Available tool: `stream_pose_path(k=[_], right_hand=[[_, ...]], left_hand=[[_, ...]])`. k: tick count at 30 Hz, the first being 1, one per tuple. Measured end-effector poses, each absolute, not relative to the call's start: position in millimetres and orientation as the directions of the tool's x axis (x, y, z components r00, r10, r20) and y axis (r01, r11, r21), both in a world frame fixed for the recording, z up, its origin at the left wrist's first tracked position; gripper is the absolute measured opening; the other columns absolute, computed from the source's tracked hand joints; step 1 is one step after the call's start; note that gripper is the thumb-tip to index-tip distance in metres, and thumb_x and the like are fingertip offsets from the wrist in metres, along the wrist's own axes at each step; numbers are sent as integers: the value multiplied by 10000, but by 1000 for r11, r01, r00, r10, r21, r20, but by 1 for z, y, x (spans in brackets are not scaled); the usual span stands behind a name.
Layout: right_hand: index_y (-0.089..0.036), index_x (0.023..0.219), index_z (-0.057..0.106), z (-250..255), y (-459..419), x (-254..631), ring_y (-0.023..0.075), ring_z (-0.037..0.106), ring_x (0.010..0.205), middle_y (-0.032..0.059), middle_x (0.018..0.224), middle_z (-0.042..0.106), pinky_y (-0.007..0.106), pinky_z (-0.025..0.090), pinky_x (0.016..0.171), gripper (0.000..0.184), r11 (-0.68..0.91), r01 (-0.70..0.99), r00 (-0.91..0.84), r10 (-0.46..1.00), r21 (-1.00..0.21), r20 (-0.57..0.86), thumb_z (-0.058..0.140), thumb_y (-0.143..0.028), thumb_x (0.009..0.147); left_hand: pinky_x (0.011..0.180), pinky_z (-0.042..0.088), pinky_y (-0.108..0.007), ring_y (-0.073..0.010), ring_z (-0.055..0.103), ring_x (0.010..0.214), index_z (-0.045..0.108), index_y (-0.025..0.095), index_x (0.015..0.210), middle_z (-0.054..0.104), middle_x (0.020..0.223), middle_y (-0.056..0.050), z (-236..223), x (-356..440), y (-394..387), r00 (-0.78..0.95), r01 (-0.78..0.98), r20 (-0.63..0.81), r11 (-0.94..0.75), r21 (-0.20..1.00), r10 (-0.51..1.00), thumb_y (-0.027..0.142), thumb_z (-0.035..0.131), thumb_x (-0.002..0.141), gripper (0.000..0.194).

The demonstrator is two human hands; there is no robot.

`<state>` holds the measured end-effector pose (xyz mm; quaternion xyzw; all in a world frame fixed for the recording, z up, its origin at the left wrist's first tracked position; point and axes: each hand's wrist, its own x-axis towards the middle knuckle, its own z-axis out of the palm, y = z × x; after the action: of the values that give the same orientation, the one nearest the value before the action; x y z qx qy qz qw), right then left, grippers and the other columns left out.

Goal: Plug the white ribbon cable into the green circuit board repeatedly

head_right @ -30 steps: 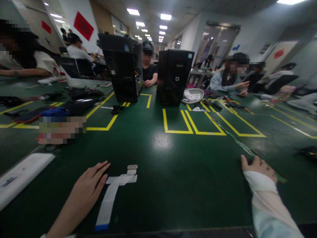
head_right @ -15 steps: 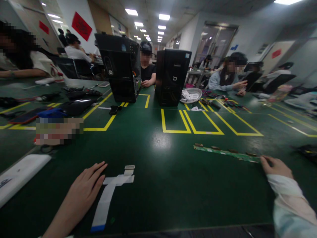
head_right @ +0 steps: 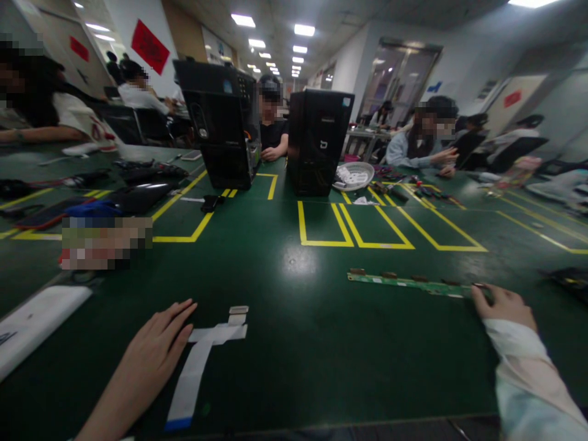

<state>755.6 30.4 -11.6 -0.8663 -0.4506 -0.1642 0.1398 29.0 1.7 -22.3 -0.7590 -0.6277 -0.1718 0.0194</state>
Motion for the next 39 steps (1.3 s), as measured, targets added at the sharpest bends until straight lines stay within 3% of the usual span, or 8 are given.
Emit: stream_pose_path(k=[3, 6, 10, 17, 25, 30, 39], right_hand=[[-74, 1276, 610, -8, 38, 734, 341, 497, 1220, 307, 1260, 543, 451, 427, 894, 614, -516, 838, 546, 802, -180, 241, 392, -478, 867], [-86, 1294, 582, -4, 47, 695, 308, 529, 1202, 258, 1266, 568, 398, 433, 939, 557, -375, 911, 405, 893, -171, 196, 416, -421, 881], [-107, 1267, 582, -13, 58, 628, 296, 588, 1134, 206, 1245, 611, 398, 439, 983, 507, -130, 987, 151, 953, -95, 264, 400, -410, 904], [-111, 1312, 574, -31, 60, 506, 345, 505, 1247, 216, 1390, 508, 490, 408, 1023, 588, -10, 990, -37, 941, 138, 336, 369, -509, 932], [-225, 1318, 590, -16, 58, 411, 327, 531, 1127, 141, 1288, 590, 555, 359, 1024, 589, 202, 969, -243, 892, 144, 381, 369, -602, 923], [-201, 1312, 585, -15, 62, 370, 347, 513, 1131, 173, 1288, 577, 556, 390, 971, 616, 247, 965, -260, 875, 87, 407, 393, -624, 908], [-134, 1380, 512, -3, 59, 341, 419, 500, 1185, 242, 1365, 514, 636, 353, 976, 709, 217, 974, -226, 939, 63, 259, 404, -640, 895]], left_hand=[[1087, 386, -541, -298, 497, 1300, 532, 198, 1357, 549, 1404, -101, -23, 28, 2, 153, 960, 266, -207, 190, 952, 474, 321, 950, 535], [1079, 389, -554, -304, 490, 1306, 523, 200, 1364, 543, 1410, -102, -24, 26, 1, 154, 959, 267, -209, 192, 951, 465, 328, 949, 529], [1083, 382, -559, -310, 498, 1298, 537, 198, 1353, 548, 1405, -106, -25, 26, 1, 163, 958, 276, -218, 184, 947, 483, 322, 947, 541], [1079, 388, -550, -306, 498, 1298, 539, 180, 1350, 543, 1408, -116, -24, 26, 3, 160, 962, 256, -209, 178, 953, 471, 322, 949, 541], [1091, 378, -543, -306, 506, 1287, 540, 170, 1348, 559, 1389, -119, -23, 28, 2, 183, 962, 297, -234, 144, 937, 490, 299, 955, 561], [1084, 387, -537, -308, 505, 1288, 544, 168, 1343, 563, 1384, -120, -23, 29, 2, 177, 963, 303, -229, 145, 936, 479, 304, 958, 550], [1084, 392, -546, -306, 507, 1293, 539, 189, 1350, 555, 1397, -110, -18, 31, 0, 158, 963, 284, -211, 165, 946, 498, 307, 952, 554]])
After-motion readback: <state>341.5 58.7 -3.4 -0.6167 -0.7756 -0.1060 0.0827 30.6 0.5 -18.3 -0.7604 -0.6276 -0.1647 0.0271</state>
